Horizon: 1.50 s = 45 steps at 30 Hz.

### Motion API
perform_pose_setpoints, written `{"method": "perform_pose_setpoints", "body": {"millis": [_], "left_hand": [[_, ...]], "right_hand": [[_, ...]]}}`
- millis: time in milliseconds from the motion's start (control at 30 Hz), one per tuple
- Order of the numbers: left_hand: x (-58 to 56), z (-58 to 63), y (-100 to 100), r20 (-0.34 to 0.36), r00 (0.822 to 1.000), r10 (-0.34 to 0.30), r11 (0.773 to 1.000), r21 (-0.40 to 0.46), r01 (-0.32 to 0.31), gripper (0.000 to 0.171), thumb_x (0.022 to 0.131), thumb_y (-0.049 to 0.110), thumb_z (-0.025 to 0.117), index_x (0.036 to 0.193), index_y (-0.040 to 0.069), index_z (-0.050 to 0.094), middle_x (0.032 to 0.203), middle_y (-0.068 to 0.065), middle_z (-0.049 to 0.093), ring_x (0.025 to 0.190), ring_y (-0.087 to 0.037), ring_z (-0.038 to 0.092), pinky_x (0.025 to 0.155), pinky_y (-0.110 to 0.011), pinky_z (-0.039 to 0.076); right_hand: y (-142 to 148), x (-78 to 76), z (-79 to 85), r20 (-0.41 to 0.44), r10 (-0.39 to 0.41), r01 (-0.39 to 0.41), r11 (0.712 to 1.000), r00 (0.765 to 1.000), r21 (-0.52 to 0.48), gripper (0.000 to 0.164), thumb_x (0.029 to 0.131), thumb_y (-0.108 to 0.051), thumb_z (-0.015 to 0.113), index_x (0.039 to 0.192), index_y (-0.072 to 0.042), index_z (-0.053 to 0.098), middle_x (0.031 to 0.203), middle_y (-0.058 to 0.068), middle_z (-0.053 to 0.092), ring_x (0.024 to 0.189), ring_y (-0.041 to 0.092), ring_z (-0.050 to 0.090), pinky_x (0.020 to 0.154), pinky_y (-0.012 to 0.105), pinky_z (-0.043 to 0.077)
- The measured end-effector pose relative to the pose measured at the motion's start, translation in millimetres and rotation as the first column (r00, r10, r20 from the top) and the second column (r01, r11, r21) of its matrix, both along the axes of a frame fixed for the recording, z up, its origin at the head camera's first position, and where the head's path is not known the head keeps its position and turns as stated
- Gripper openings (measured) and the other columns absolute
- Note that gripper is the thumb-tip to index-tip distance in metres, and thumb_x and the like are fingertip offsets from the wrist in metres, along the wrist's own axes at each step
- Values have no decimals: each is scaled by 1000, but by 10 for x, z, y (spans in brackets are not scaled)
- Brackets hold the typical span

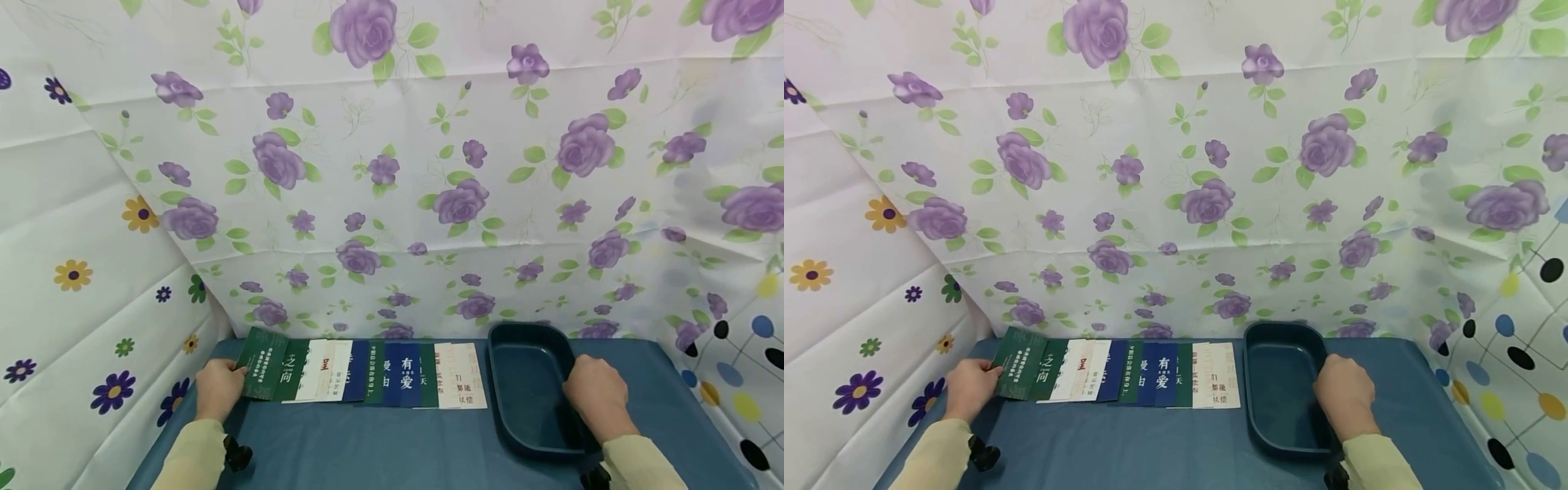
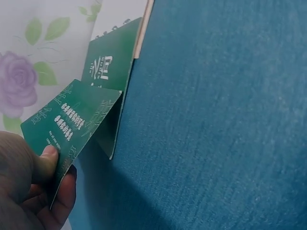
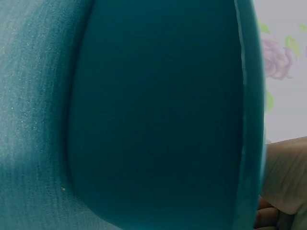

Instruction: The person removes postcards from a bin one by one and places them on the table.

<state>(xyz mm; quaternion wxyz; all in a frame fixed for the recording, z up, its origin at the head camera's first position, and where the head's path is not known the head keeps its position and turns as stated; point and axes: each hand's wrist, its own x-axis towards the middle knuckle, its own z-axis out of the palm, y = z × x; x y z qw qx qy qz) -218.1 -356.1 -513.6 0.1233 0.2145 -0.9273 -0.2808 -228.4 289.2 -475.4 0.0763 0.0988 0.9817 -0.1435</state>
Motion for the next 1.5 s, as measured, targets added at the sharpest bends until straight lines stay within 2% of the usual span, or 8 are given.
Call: {"method": "perform_pose_setpoints", "body": {"millis": [267, 467, 667, 833, 1067, 1333, 1433, 1500], "left_hand": [[32, -17, 31, -24, 1000, -13, 994, -105, 10, 48, 85, 17, 67, 50, 15, 33, 45, 4, 21, 37, -12, 23, 38, -27, 22], [115, -49, 55, 23, 1000, 20, 989, -146, -16, 42, 80, 21, 73, 50, 12, 45, 43, -1, 39, 39, -16, 40, 41, -31, 29], [102, -27, 66, 47, 999, 6, 991, -136, 1, 24, 79, 21, 74, 66, 3, 64, 57, -9, 61, 48, -20, 54, 42, -36, 40], [64, -9, 163, -6, 1000, 19, 991, -134, -20, 22, 82, 22, 70, 73, 2, 66, 64, -12, 63, 53, -23, 56, 43, -37, 40], [22, 183, 557, -170, 985, 18, 988, -145, -43, 28, 87, 30, 66, 90, 2, 69, 72, -15, 67, 53, -23, 57, 45, -37, 42], [122, 503, 1148, -242, 969, -58, 991, -129, 27, 38, 87, 32, 66, 111, 4, 65, 97, -19, 69, 71, -29, 64, 56, -41, 48], [175, 601, 1358, -281, 952, -118, 988, -126, 85, 40, 88, 32, 65, 117, 4, 62, 110, -18, 65, 90, -34, 63, 69, -48, 50], [207, 652, 1477, -306, 938, -161, 982, -148, 121, 43, 88, 33, 64, 119, 4, 61, 117, -18, 62, 107, -36, 59, 83, -52, 48]], "right_hand": [[24, -57, 22, 40, 4, -5, 1000, 999, 20, 20, 87, -18, 59, 86, 1, 65, 78, 22, 63, 58, 27, 55, 45, 41, 42], [63, -45, 9, 63, 18, -20, 999, 998, 31, 25, 85, -21, 63, 93, 3, 65, 84, 24, 64, 60, 28, 57, 46, 42, 43], [138, -22, 11, 71, 7, -7, 1000, 997, 7, 23, 84, -24, 64, 83, -1, 62, 73, 15, 62, 58, 25, 55, 47, 39, 41], [187, -22, 3, 85, 3, -1, 1000, 996, -22, 20, 85, -23, 61, 74, -6, 56, 66, 10, 57, 57, 24, 53, 47, 36, 38], [245, -31, 9, 114, -9, 14, 999, 993, -40, 22, 86, -23, 60, 70, -8, 53, 61, 6, 49, 55, 23, 51, 47, 35, 36], [205, -80, 45, 144, -24, 29, 999, 989, -31, 35, 91, -34, 56, 65, -9, 56, 53, 3, 44, 49, 21, 47, 43, 33, 36], [166, -95, 82, 128, -24, 26, 999, 992, -18, 44, 90, -41, 57, 91, 3, 60, 65, 13, 54, 55, 26, 53, 44, 37, 39], [118, -86, 128, 96, -18, 17, 1000, 995, 5, 63, 89, -46, 58, 118, 9, 50, 95, 28, 59, 75, 39, 59, 52, 44, 45]]}}
